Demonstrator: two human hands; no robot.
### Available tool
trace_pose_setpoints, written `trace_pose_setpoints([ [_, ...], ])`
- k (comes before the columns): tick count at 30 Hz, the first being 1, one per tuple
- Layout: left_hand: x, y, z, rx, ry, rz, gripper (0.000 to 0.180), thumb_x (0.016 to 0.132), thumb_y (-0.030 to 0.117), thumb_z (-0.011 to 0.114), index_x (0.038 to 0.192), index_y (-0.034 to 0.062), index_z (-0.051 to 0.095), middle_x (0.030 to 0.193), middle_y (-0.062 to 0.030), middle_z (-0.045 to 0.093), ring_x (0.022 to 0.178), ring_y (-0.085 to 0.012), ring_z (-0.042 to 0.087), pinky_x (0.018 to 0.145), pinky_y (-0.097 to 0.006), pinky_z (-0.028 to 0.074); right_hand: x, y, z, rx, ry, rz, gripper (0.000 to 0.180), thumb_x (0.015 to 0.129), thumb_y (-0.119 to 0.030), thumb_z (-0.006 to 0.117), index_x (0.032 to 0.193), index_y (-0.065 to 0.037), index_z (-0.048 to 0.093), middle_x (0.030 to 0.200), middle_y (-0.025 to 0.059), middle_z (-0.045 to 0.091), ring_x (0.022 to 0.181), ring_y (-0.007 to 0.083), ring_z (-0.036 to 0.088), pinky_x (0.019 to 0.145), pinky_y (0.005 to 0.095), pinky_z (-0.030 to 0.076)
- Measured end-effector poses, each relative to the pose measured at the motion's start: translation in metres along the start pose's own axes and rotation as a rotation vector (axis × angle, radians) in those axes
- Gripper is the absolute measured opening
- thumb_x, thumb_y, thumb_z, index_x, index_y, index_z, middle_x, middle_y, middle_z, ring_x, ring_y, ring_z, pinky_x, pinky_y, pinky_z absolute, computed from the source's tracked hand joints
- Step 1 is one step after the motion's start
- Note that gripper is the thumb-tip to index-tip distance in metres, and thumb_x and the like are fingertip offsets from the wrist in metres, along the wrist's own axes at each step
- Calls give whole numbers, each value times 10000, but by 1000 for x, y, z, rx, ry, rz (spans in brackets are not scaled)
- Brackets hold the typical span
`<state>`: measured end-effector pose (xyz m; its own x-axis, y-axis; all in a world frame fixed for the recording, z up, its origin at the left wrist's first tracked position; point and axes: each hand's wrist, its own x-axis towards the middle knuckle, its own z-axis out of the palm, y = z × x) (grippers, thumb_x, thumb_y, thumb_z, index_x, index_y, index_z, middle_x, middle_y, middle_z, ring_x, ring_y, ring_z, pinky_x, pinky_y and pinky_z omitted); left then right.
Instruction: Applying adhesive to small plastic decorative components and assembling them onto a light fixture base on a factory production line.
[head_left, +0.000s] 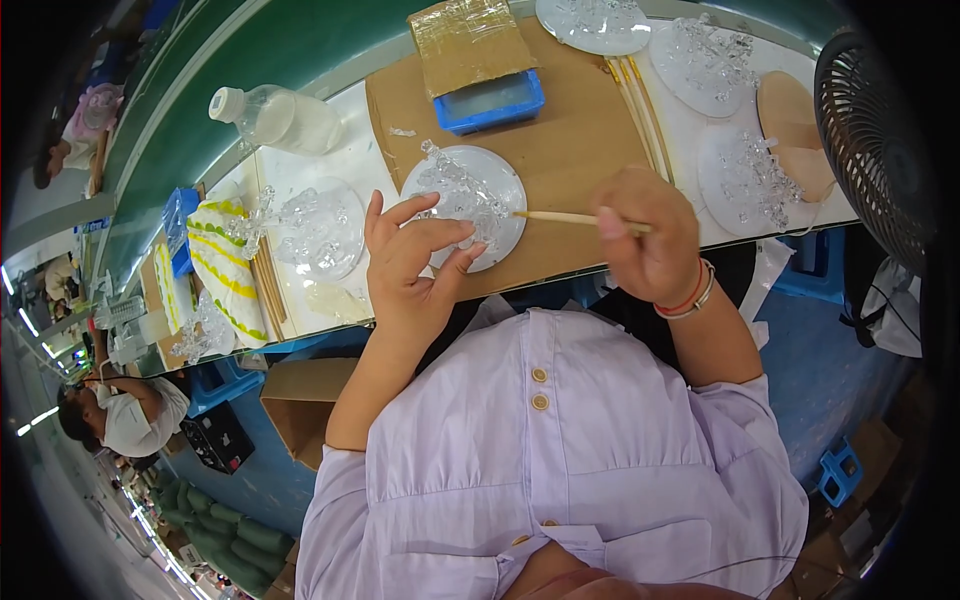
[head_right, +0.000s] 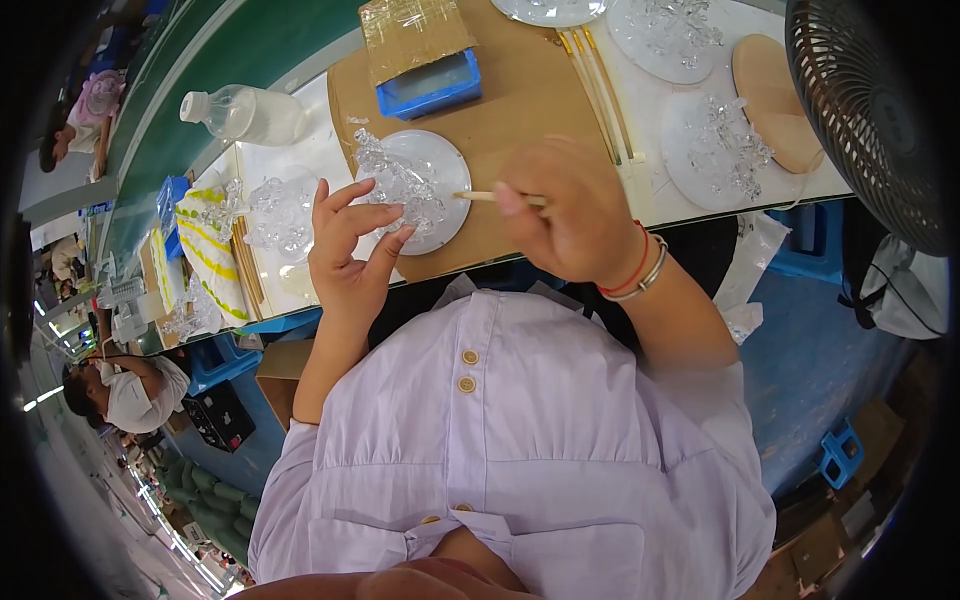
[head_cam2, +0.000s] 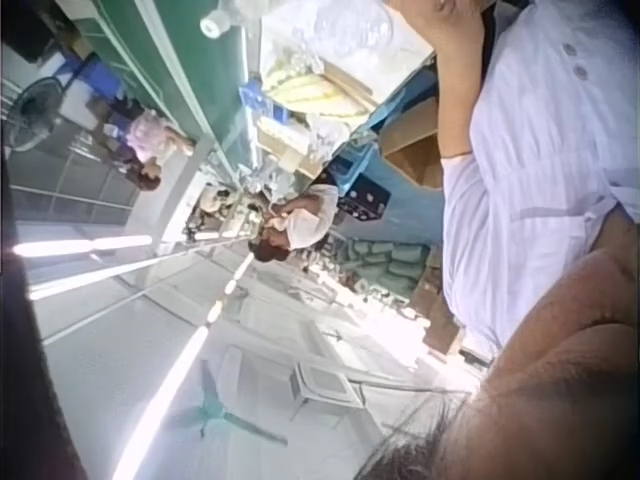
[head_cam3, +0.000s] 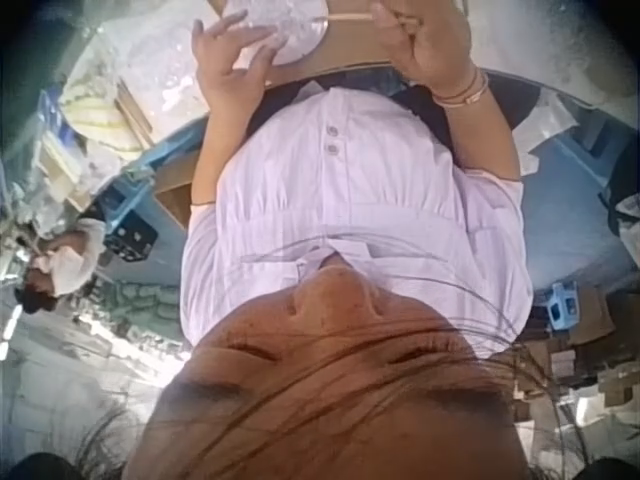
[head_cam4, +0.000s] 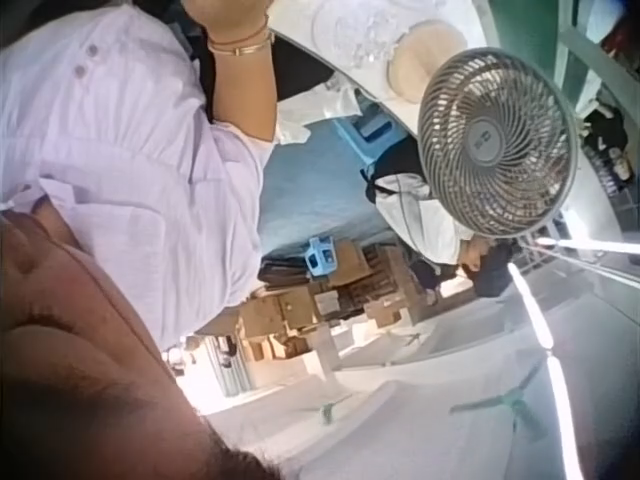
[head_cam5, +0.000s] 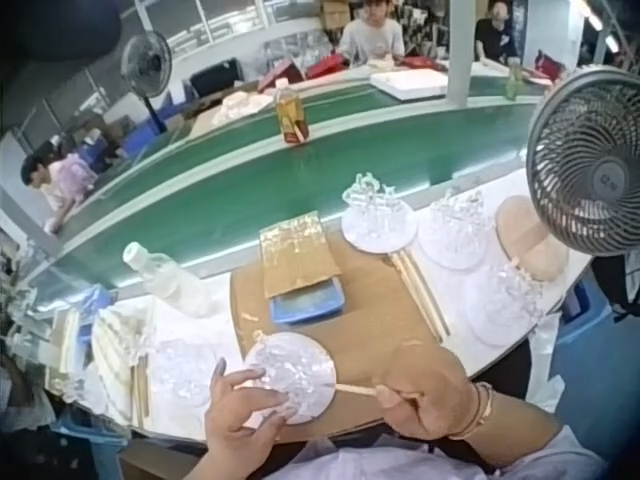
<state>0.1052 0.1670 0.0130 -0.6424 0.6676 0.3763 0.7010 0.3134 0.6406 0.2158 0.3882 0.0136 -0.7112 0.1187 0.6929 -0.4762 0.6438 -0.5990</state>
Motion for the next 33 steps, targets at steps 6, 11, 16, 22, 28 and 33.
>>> trace_pose_setpoints([
  [6,-7,7,-12,6,43,-22,214,680,39,798,852,129,708,842,16,691,1054,-233,605,1098,-514,265,0,-22,-32,322,455,140,154,966,-175,501,889,-47,461,678,125,515,563,154,385,525,315,316],
  [11,2,18,-43,-357,166,-186,227,677,-29,777,875,42,692,875,-69,679,972,-217,607,980,-401,403,18,-33,-44,317,666,-23,279,974,-278,524,849,-56,408,619,116,454,527,151,324,507,332,267],
  [16,78,41,-88,-369,9,-240,191,722,-27,766,889,-5,674,891,-85,658,851,-169,604,791,-270,468,20,-21,-46,124,600,-213,295,985,-337,500,922,-72,386,584,84,451,477,157,339,478,332,285],
  [22,206,48,-82,269,127,16,135,759,57,768,864,17,691,811,-43,677,775,-115,614,722,-241,472,5,5,-53,158,642,-266,277,994,-339,480,1019,-77,393,645,79,577,472,168,453,449,329,363],
  [28,318,-81,-70,331,156,-115,192,815,182,735,887,9,693,745,-56,681,672,-113,616,634,-259,474,10,23,-58,229,563,-327,215,934,-125,556,1122,-29,510,828,110,608,610,230,539,562,389,431],
  [33,374,-125,1,569,109,-59,197,826,207,717,875,18,693,762,-112,688,677,-202,653,631,-320,492,15,36,-66,256,533,-223,171,954,-120,526,1104,-39,518,894,116,642,625,230,557,573,380,437],
])
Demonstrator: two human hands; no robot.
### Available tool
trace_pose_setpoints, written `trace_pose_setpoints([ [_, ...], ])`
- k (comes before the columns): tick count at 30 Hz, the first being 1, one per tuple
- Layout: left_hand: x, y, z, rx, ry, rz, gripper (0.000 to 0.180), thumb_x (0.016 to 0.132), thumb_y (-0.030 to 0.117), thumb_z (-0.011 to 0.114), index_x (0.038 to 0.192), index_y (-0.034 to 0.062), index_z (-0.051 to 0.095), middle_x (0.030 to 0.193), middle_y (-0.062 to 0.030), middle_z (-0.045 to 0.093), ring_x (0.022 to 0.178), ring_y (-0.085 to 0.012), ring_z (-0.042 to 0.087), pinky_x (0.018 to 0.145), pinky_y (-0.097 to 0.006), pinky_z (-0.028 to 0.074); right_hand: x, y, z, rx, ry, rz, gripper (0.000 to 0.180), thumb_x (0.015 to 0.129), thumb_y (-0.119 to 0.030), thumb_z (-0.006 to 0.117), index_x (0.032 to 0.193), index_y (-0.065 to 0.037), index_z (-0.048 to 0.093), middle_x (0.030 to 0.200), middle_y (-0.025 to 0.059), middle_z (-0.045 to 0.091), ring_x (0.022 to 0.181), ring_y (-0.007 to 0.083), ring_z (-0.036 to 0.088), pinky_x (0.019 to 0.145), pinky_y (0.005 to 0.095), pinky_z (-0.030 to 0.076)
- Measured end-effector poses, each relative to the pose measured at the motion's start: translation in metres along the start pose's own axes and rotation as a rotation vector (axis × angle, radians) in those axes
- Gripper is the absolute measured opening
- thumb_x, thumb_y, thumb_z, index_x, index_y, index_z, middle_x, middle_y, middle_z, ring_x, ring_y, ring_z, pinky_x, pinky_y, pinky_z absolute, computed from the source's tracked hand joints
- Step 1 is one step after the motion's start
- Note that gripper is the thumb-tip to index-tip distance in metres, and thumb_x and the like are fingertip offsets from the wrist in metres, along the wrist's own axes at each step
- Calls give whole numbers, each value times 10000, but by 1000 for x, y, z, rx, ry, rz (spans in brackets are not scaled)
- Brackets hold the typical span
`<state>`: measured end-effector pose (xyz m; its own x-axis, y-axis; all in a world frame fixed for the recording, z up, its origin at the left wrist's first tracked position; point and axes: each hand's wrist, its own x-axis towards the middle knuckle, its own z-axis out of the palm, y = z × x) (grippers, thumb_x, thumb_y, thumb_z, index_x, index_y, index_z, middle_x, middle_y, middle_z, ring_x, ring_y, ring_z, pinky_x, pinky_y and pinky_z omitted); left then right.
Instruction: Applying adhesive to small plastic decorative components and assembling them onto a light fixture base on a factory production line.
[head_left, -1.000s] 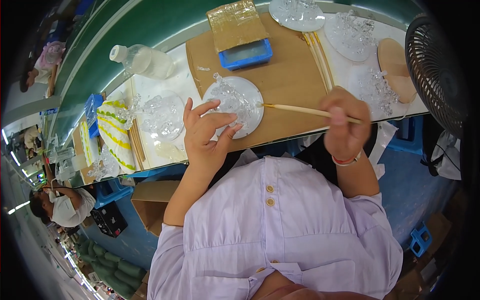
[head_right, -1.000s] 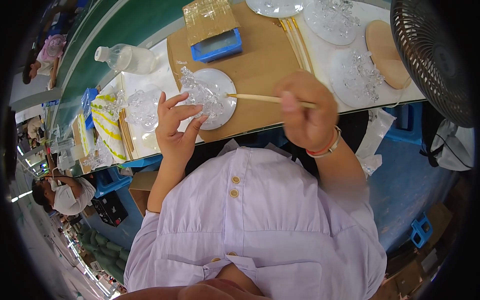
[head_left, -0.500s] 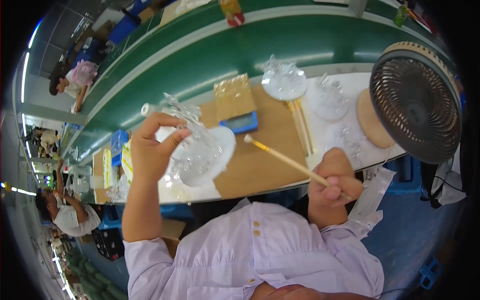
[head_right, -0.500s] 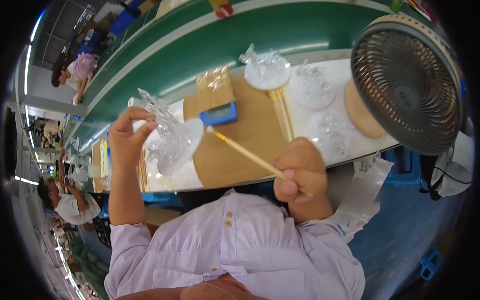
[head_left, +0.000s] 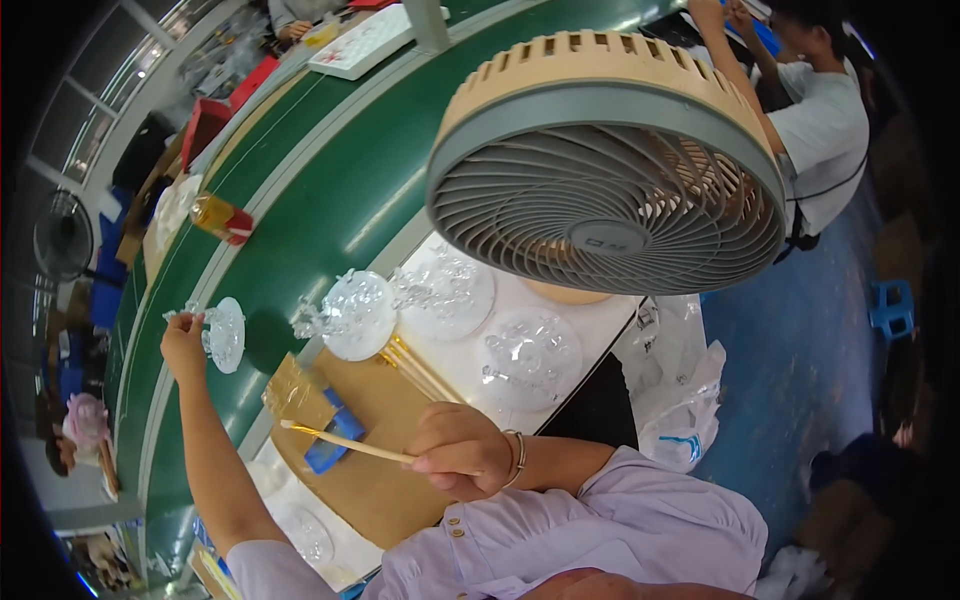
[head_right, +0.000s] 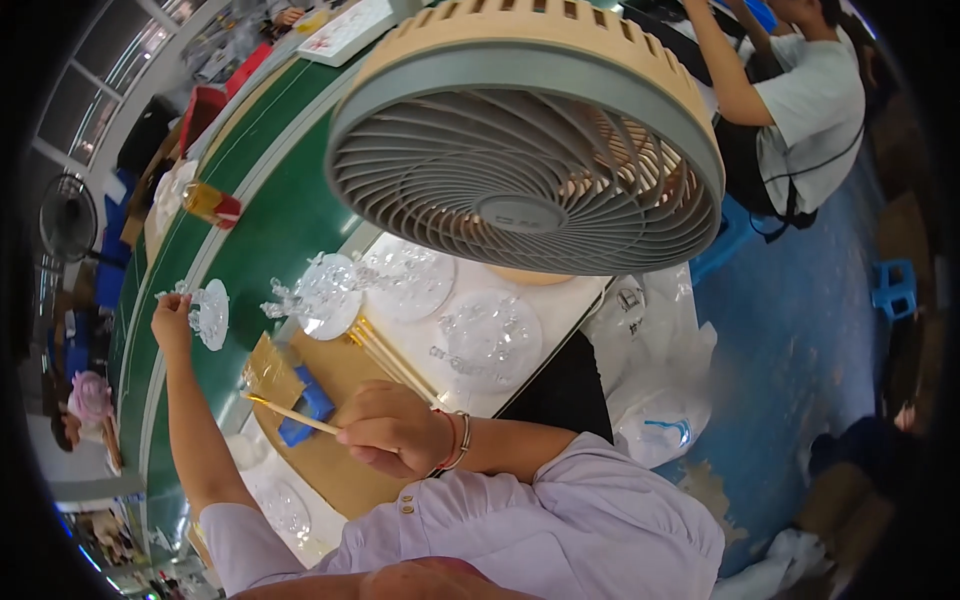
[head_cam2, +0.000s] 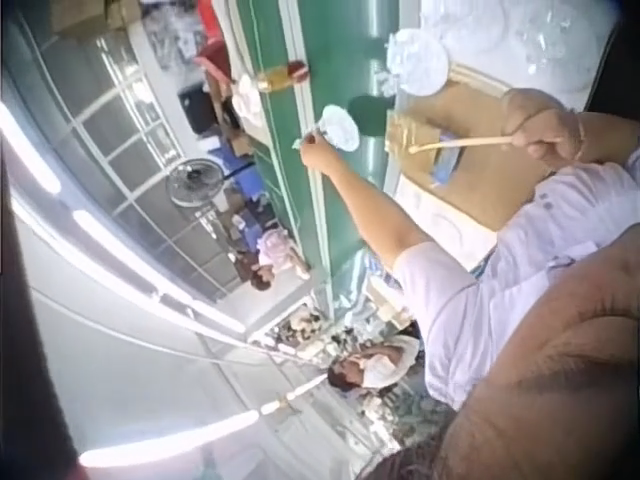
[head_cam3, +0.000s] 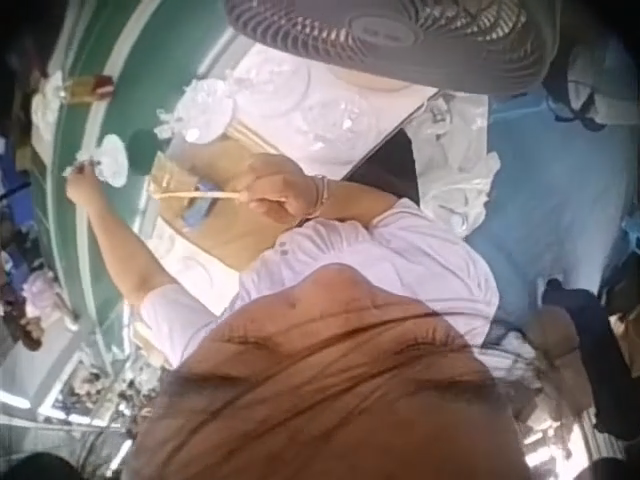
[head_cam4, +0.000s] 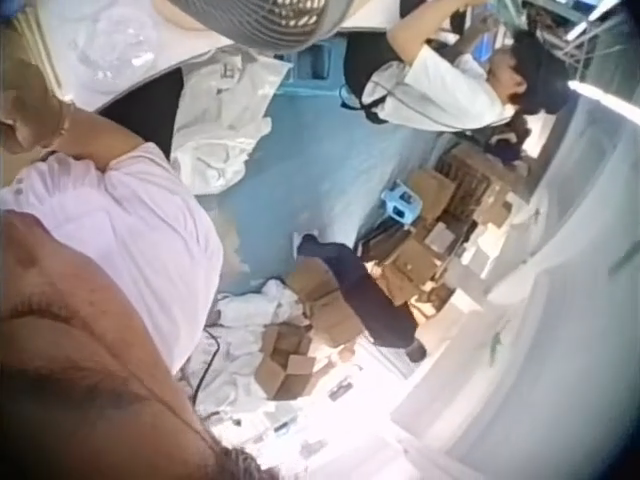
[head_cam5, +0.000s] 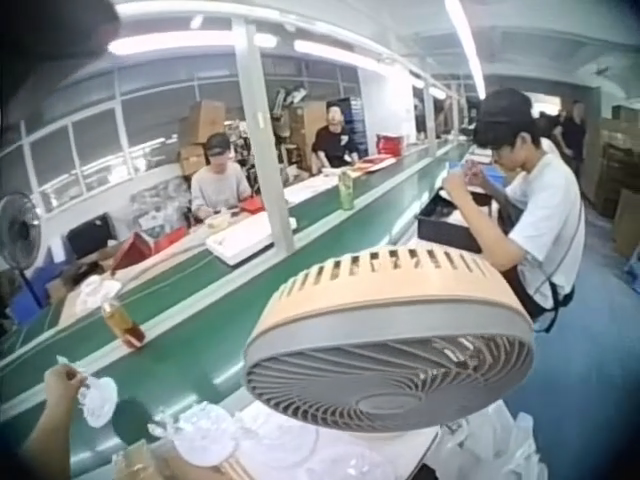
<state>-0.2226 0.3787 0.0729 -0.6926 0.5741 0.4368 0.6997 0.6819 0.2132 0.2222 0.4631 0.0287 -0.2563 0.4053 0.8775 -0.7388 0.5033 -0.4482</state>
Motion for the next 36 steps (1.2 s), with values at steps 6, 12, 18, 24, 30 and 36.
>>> trace_pose_setpoints([
  [6,-8,4,50,94,-71,87,207,805,217,723,855,19,686,764,-142,680,699,-309,659,650,-387,505,4,6,8,-1,58,75,167,947,-97,523,1107,-50,519,894,105,643,626,212,555,579,368,429],
  [12,-43,63,-2,172,-23,350,186,823,215,700,774,39,662,741,-103,626,768,-286,601,746,-393,430,2,-4,12,-28,67,51,167,927,-64,530,1093,-44,526,869,99,648,618,209,564,574,357,426],
  [18,-65,154,-90,-324,0,424,198,890,207,651,929,13,660,932,-129,648,912,-270,609,863,-356,438,-2,-5,8,-190,114,66,131,906,-42,566,1034,-28,547,797,91,638,599,212,561,564,342,438],
  [24,-84,281,-134,-652,-301,732,613,866,319,683,1386,90,453,1359,-121,505,1280,-260,451,1058,-360,348,-7,-2,14,-210,102,129,163,844,2,616,991,-40,558,756,85,581,598,267,532,565,370,420],
  [30,-88,352,-83,-1090,-424,802,749,882,437,651,1471,107,326,1435,-145,421,1333,-266,393,1107,-362,288,-10,-7,23,-186,-22,187,67,860,-36,617,916,-45,582,752,82,609,595,272,542,548,368,421],
  [36,-103,379,-75,-1215,-454,672,616,945,421,571,1448,117,386,1391,-150,462,1262,-225,457,1064,-312,326,-13,-8,26,-184,-83,180,94,827,-12,636,904,-39,589,714,103,592,600,292,543,556,369,424],
])
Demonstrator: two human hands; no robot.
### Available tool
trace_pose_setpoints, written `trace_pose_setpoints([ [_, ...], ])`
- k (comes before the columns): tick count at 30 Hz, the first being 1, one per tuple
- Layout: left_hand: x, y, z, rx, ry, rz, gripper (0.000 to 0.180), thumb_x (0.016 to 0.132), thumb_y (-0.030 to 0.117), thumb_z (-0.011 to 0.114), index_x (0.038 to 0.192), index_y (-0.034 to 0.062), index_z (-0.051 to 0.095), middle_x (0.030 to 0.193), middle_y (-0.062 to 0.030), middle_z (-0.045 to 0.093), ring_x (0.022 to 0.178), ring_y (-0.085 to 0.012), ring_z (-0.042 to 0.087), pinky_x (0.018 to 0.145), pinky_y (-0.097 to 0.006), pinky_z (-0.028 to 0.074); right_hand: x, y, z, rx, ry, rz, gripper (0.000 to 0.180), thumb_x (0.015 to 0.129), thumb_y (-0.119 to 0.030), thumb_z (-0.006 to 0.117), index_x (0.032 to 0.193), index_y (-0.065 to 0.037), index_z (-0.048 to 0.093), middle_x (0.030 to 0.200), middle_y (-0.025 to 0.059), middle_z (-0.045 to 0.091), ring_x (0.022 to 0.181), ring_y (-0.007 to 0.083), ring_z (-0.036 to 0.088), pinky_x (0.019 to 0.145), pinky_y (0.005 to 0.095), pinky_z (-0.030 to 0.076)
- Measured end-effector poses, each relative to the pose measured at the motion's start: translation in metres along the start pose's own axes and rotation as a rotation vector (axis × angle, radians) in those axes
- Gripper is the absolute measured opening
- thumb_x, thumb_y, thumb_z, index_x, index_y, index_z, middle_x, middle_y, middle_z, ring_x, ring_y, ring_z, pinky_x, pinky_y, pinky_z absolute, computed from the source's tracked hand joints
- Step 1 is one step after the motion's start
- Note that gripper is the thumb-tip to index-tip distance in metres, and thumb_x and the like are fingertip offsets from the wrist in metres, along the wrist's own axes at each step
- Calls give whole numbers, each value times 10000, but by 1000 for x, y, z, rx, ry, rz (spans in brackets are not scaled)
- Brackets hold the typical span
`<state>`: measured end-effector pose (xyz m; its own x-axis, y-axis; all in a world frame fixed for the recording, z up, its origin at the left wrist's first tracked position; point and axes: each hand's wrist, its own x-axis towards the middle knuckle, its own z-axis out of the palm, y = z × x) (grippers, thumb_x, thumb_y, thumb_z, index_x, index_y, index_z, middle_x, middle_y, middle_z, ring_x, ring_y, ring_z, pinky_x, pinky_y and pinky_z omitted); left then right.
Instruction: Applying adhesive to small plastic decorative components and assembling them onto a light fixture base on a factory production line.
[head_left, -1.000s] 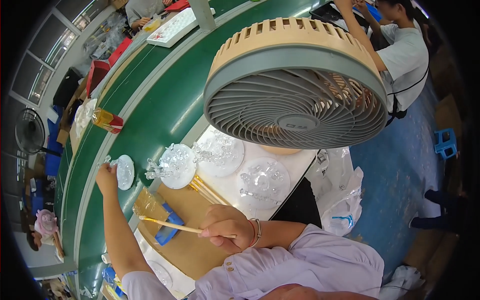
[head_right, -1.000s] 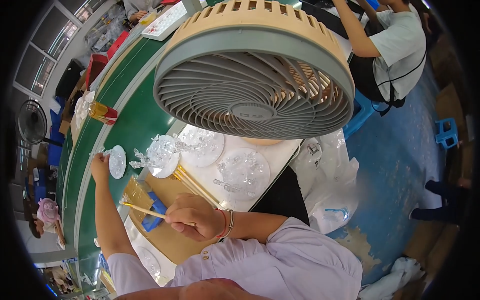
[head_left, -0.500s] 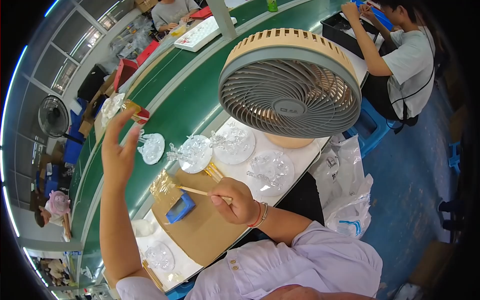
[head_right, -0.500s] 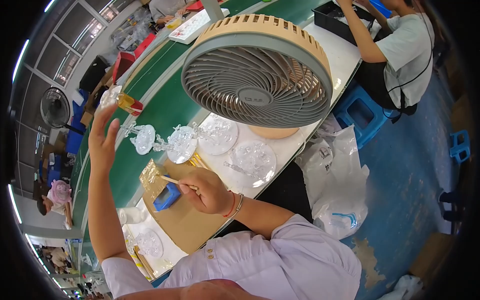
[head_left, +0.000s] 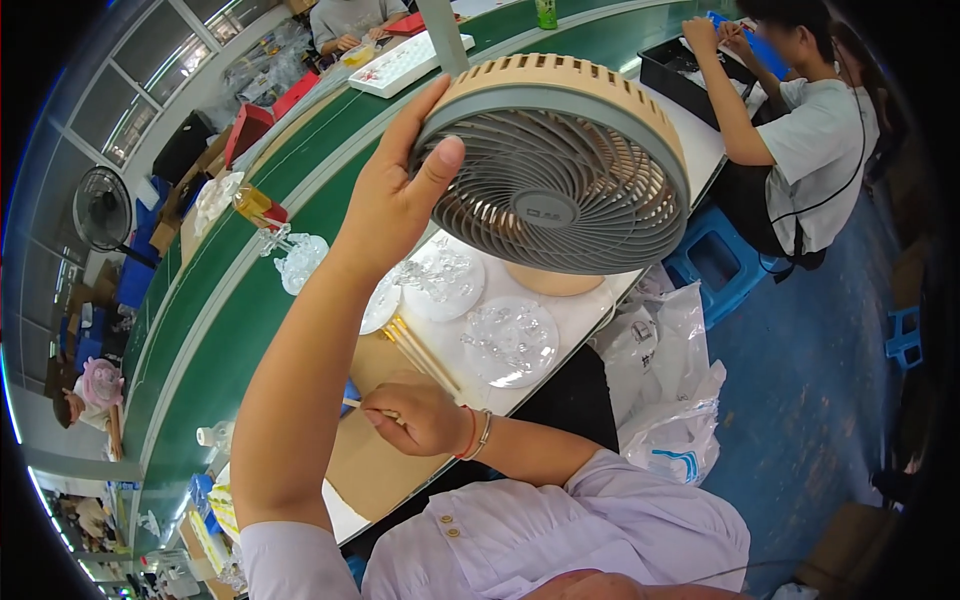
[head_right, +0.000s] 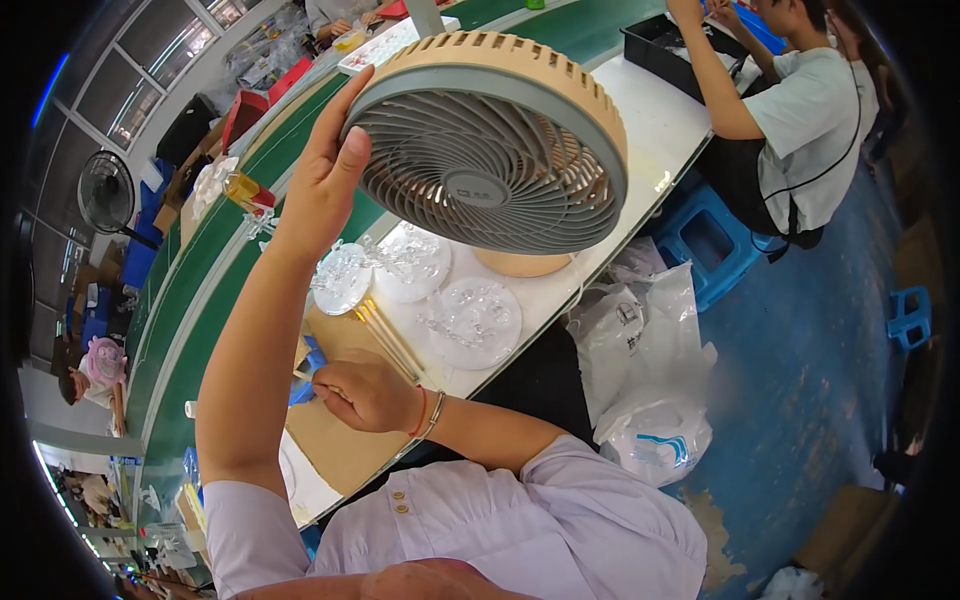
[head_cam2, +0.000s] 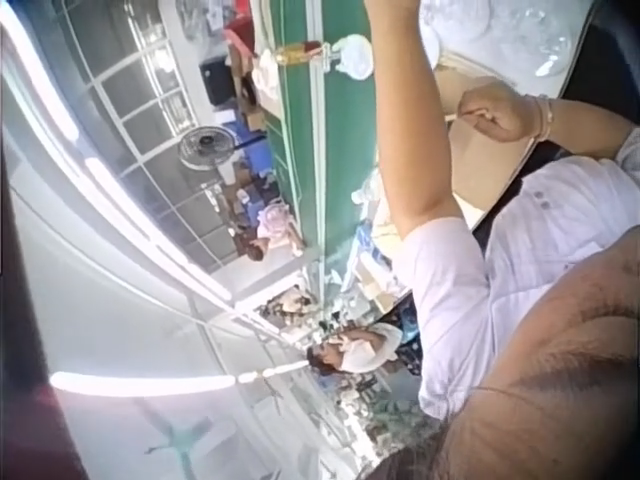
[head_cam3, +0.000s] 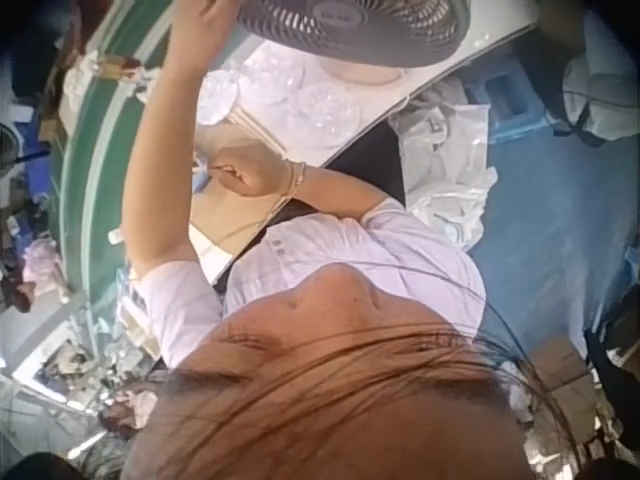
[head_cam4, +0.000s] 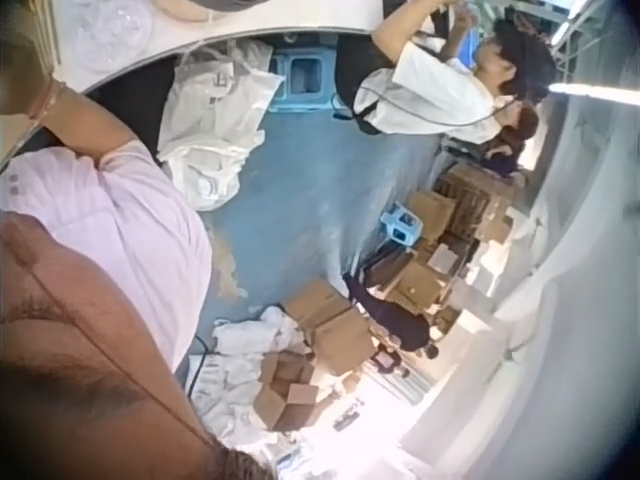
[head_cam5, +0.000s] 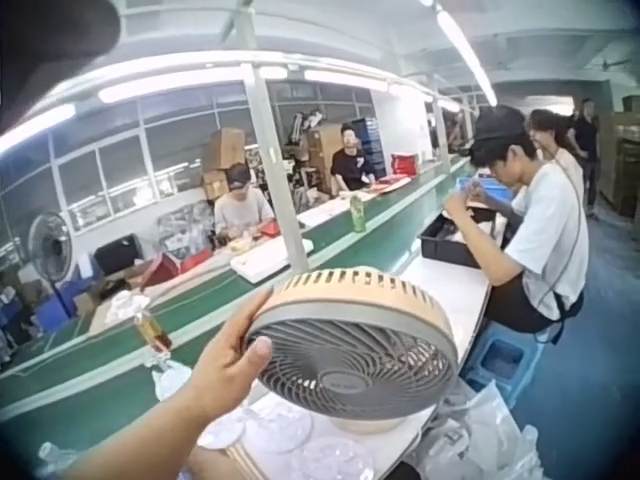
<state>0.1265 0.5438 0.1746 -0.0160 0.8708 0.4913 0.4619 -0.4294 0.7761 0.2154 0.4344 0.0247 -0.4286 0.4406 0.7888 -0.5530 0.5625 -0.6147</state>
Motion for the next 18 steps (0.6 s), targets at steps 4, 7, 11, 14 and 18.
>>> trace_pose_setpoints([
  [4,-2,-3,7,88,92,0,556,964,411,541,1429,129,423,1353,-147,487,1256,-237,463,1058,-322,334,1,-1,3,29,66,-20,109,811,10,638,896,-36,587,704,87,588,598,277,547,554,373,418],
  [7,-3,-2,11,146,125,3,558,964,426,534,1423,127,428,1330,-144,494,1238,-247,475,1053,-325,339,2,1,2,18,79,-49,118,801,21,639,894,-34,591,698,75,586,588,264,542,551,368,413],
  [11,-5,0,20,133,155,20,570,955,447,541,1409,118,445,1300,-141,503,1215,-249,489,1039,-323,352,4,2,0,14,79,-70,138,792,26,644,906,-34,596,689,68,582,564,257,527,545,363,406],
  [14,-6,1,21,82,187,16,586,934,458,571,1383,93,473,1281,-140,512,1194,-252,502,1016,-318,373,4,2,2,7,73,-73,154,787,28,646,917,-37,596,700,69,586,560,258,531,546,364,411],
  [18,-12,12,26,208,237,77,577,929,415,591,1362,50,478,1307,-173,502,1202,-288,505,1022,-340,379,0,5,6,43,74,-53,160,782,38,634,919,-35,599,741,80,597,563,258,537,556,357,421],
])
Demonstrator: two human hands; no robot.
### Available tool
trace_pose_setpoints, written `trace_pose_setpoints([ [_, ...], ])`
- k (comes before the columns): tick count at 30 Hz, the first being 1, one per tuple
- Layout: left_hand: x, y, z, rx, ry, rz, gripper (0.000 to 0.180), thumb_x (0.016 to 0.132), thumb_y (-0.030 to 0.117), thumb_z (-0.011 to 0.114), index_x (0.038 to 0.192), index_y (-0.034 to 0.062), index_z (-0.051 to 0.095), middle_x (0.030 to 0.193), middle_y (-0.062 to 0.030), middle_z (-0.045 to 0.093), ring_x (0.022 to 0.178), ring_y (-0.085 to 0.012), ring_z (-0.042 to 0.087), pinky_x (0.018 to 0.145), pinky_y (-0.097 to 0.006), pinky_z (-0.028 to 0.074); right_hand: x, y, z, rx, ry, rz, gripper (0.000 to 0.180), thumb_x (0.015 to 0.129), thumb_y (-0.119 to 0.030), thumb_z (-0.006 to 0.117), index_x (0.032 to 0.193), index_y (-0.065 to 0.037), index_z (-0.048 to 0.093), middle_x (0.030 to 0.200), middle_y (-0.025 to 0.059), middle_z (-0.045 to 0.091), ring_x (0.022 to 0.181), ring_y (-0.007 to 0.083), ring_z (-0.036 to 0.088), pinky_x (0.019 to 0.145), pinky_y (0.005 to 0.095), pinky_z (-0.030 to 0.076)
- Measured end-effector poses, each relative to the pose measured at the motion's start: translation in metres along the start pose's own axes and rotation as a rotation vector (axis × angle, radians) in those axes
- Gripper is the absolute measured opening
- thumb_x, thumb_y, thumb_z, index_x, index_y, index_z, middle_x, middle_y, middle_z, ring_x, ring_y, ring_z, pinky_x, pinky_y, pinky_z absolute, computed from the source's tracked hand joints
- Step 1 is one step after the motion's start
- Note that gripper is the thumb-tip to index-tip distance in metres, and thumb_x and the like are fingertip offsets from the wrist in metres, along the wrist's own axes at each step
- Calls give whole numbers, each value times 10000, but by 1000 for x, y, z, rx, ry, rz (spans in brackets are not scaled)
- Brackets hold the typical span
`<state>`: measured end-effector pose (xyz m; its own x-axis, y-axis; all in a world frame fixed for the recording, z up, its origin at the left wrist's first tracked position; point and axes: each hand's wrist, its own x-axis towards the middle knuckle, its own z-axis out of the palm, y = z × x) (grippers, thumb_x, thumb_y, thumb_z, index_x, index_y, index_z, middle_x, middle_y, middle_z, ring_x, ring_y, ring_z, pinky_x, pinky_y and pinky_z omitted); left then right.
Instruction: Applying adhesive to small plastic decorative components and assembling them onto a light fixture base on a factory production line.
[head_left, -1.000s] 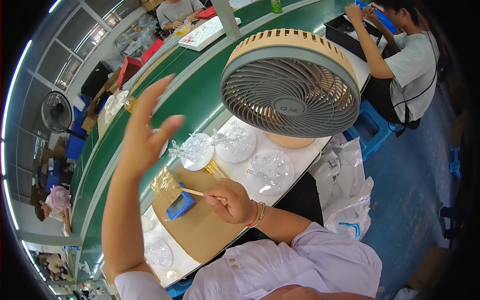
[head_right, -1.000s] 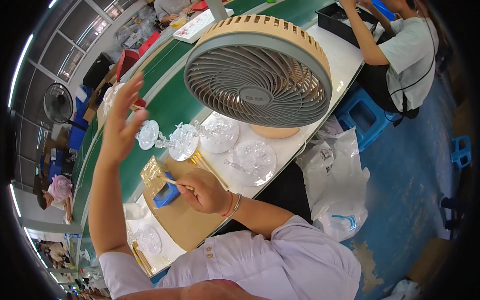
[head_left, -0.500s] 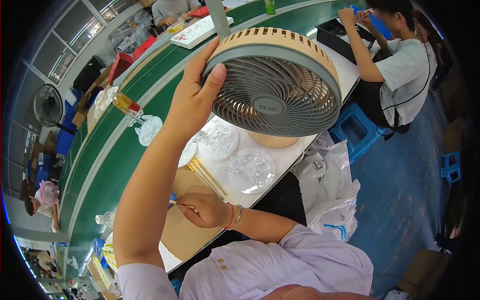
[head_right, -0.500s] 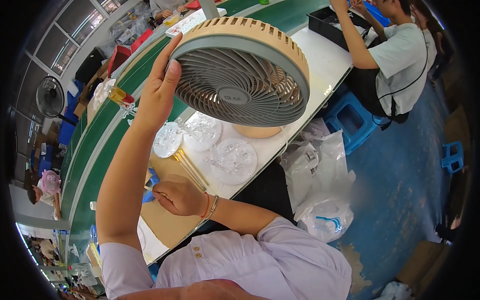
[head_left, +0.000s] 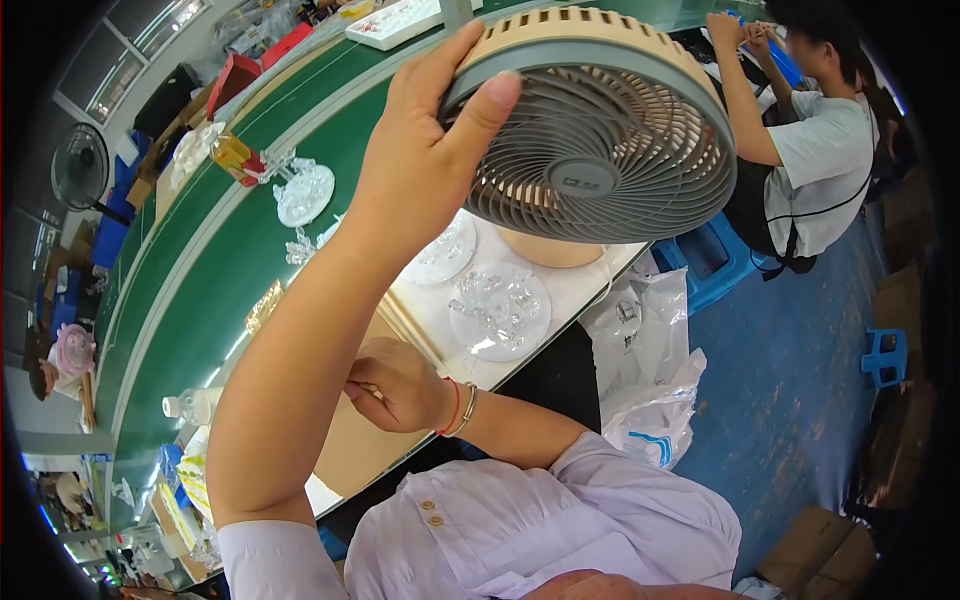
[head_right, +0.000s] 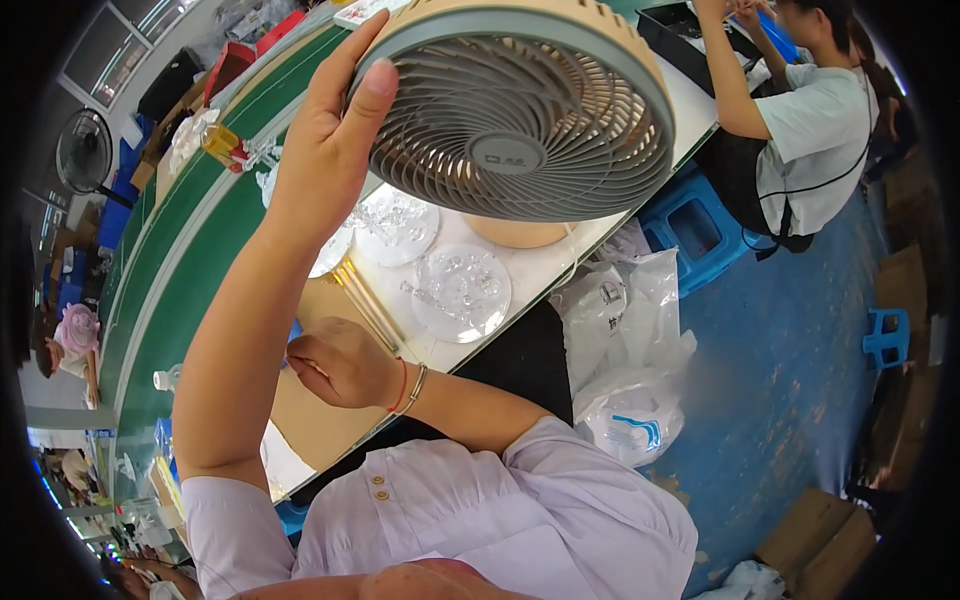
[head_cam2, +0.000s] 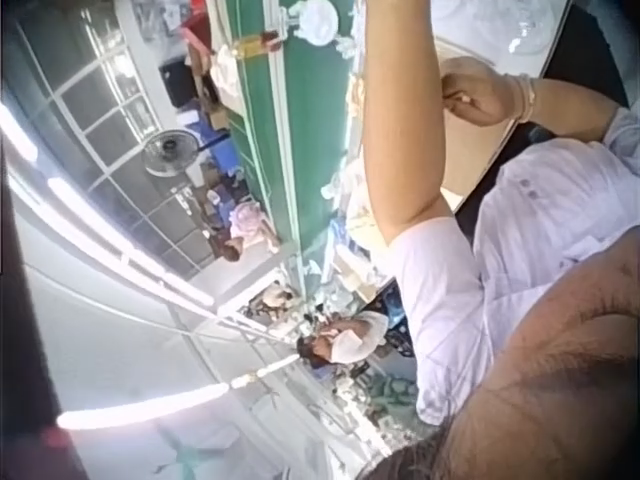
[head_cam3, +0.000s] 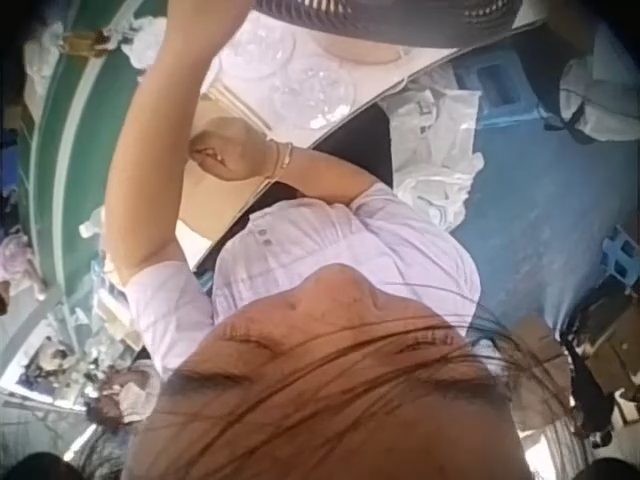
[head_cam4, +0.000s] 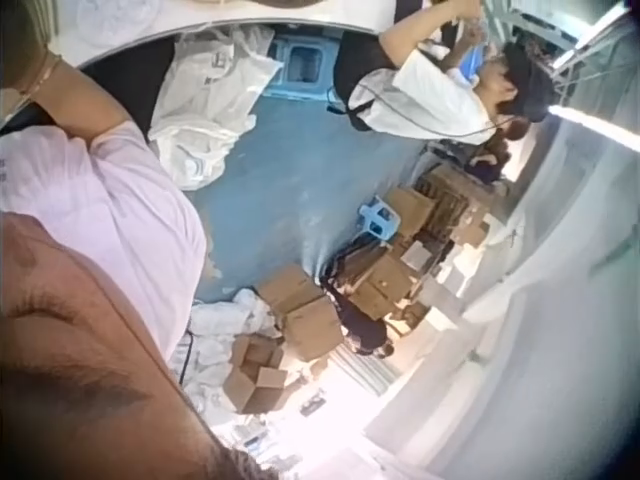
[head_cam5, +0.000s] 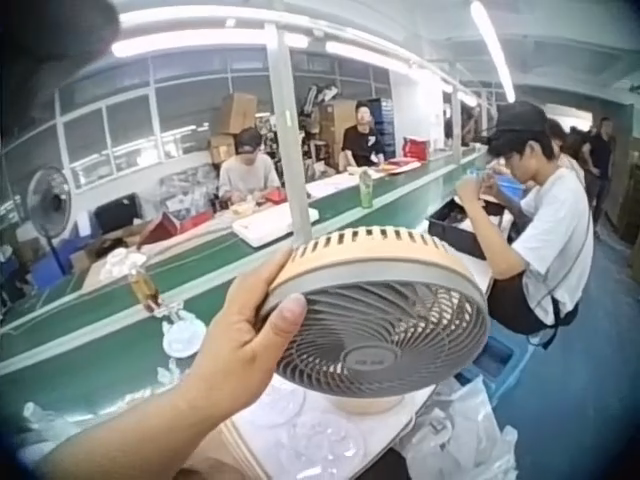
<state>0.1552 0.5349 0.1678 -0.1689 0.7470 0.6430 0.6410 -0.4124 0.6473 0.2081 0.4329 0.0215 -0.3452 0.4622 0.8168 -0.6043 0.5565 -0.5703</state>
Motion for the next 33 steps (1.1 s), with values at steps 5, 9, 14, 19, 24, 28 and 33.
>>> trace_pose_setpoints([
  [5,0,35,-1,1,-76,-172,587,957,333,577,1396,-12,398,1306,-211,480,1244,-294,459,1050,-330,340,0,4,-1,-31,-55,34,185,773,-1,648,941,-54,593,775,92,602,677,298,583,603,390,443],
  [9,7,-17,4,-152,12,292,598,969,353,549,1398,-30,385,1326,-221,473,1242,-287,464,1051,-329,340,-2,1,3,-24,-100,40,195,774,-1,646,953,-54,593,765,88,597,668,296,578,601,394,438],
  [14,11,-33,8,-391,-1,763,603,980,353,531,1405,-42,364,1358,-227,457,1262,-272,454,1059,-320,332,0,3,1,-24,-34,8,190,775,1,648,946,-56,589,747,86,587,651,290,569,585,384,430],
  [19,9,-35,0,-261,-32,678,568,982,296,540,1411,-31,362,1362,-215,463,1271,-265,449,1058,-318,337,0,4,5,-24,-66,6,175,777,-2,651,932,-46,584,719,93,576,616,296,554,562,388,421],
  [24,7,-12,-13,-214,-120,281,523,971,273,557,1394,6,403,1363,-203,469,1262,-271,461,1058,-325,343,-7,7,4,-32,-66,54,154,776,-2,651,910,-40,584,694,98,561,592,303,534,558,401,418],
  [28,-8,-26,-24,-126,-44,128,567,921,363,601,1357,25,471,1347,-219,474,1256,-334,467,1060,-360,357,-10,1,14,-42,-127,23,157,769,1,652,904,-41,585,739,98,590,632,307,567,592,399,448],
  [33,-49,27,-55,-33,52,224,578,833,338,685,1255,-20,518,1264,-238,515,1200,-380,482,1035,-421,387,-36,10,0,-110,-98,95,226,802,-46,662,1022,-15,618,935,155,659,860,357,642,753,423,503],
])
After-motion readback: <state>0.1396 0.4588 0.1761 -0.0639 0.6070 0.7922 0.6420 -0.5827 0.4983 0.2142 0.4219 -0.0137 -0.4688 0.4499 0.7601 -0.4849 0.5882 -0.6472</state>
